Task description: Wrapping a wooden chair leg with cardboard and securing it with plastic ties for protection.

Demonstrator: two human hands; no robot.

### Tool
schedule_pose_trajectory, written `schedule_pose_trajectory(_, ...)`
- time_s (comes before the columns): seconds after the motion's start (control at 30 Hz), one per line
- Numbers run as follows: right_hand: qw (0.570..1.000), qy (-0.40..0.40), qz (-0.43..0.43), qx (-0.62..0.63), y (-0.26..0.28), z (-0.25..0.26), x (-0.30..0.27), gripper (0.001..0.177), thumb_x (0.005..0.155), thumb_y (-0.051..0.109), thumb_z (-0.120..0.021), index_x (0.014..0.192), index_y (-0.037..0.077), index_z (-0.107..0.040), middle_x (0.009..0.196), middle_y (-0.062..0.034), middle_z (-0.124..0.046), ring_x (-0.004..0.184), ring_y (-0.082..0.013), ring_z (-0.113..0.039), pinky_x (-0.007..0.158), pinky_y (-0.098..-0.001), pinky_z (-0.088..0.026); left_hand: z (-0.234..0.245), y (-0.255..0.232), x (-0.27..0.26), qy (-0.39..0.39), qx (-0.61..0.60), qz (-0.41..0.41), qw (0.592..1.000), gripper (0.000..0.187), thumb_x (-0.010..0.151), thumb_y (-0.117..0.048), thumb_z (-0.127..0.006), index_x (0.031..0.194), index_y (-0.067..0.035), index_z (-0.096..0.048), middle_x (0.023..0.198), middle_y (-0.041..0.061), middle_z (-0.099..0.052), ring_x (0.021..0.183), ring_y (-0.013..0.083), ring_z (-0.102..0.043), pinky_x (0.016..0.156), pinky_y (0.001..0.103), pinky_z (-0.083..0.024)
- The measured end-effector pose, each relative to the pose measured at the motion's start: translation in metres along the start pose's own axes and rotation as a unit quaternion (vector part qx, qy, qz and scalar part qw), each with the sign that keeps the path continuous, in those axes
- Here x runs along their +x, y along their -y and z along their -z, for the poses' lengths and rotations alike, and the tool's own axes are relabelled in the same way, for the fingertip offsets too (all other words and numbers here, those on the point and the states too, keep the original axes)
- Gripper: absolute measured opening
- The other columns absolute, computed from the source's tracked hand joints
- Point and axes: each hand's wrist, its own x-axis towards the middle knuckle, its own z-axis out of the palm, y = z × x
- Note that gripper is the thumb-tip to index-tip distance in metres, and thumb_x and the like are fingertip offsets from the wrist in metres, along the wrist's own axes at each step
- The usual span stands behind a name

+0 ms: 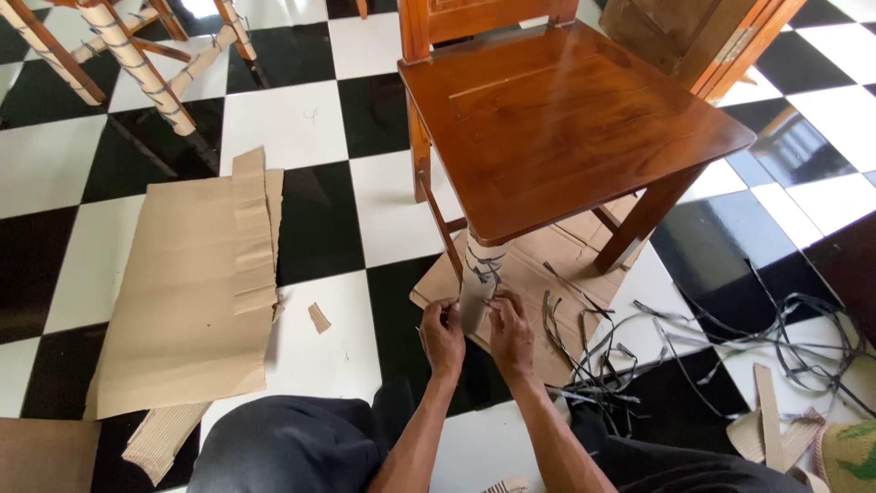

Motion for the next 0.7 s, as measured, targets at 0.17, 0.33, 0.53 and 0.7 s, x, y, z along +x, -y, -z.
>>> schedule_pose_trajectory(0.17,1.0,0.011,0.009,0.022,-0.01,-0.01,0.001,0.011,0.106,0.02,-0.054,0.102,0.013,-0.062,0.098,-0.0091,-0.065,0.085,-0.0403,-0.071,0.067,-0.0526,-0.06,-0.009,0.009,-0.005,0.005,0.014,-0.037,0.999,0.006,0.101,-0.01,-0.064,0.099,-0.005,-0.068,0.09,0.019,-0.065,0.092,0.0447,-0.07,0.07,0.052,-0.058)
schedule_pose_trajectory(0.33,0.999,-0.022,0.008,0.041,-0.017,-0.01,0.003,0.014,0.107,0.025,-0.059,0.105,0.013,-0.067,0.088,-0.0073,-0.067,0.082,-0.033,-0.072,0.069,-0.0452,-0.058,-0.009,0.003,-0.016,0.017,0.016,-0.051,0.998,0.005,0.098,-0.004,-0.066,0.1,-0.007,-0.07,0.092,0.02,-0.065,0.094,0.0452,-0.07,0.074,0.049,-0.061)
schedule_pose_trajectory(0.53,0.994,-0.086,0.044,0.048,-0.012,-0.022,0.007,0.009,0.102,0.024,-0.068,0.103,0.015,-0.067,0.086,-0.0065,-0.073,0.079,-0.0276,-0.075,0.071,-0.0402,-0.06,-0.016,0.009,-0.016,0.018,0.023,-0.054,0.998,0.012,0.098,-0.001,-0.065,0.104,-0.01,-0.071,0.093,0.012,-0.062,0.092,0.0392,-0.07,0.073,0.044,-0.062)
schedule_pose_trajectory(0.7,0.994,-0.067,0.058,0.069,0.003,-0.016,0.009,0.005,0.1,0.018,-0.068,0.1,0.015,-0.073,0.085,-0.0085,-0.074,0.081,-0.0319,-0.074,0.071,-0.0419,-0.06,-0.015,0.004,-0.016,0.007,0.026,-0.079,0.997,0.012,0.099,-0.003,-0.066,0.103,-0.014,-0.07,0.09,0.008,-0.061,0.09,0.036,-0.07,0.073,0.041,-0.061)
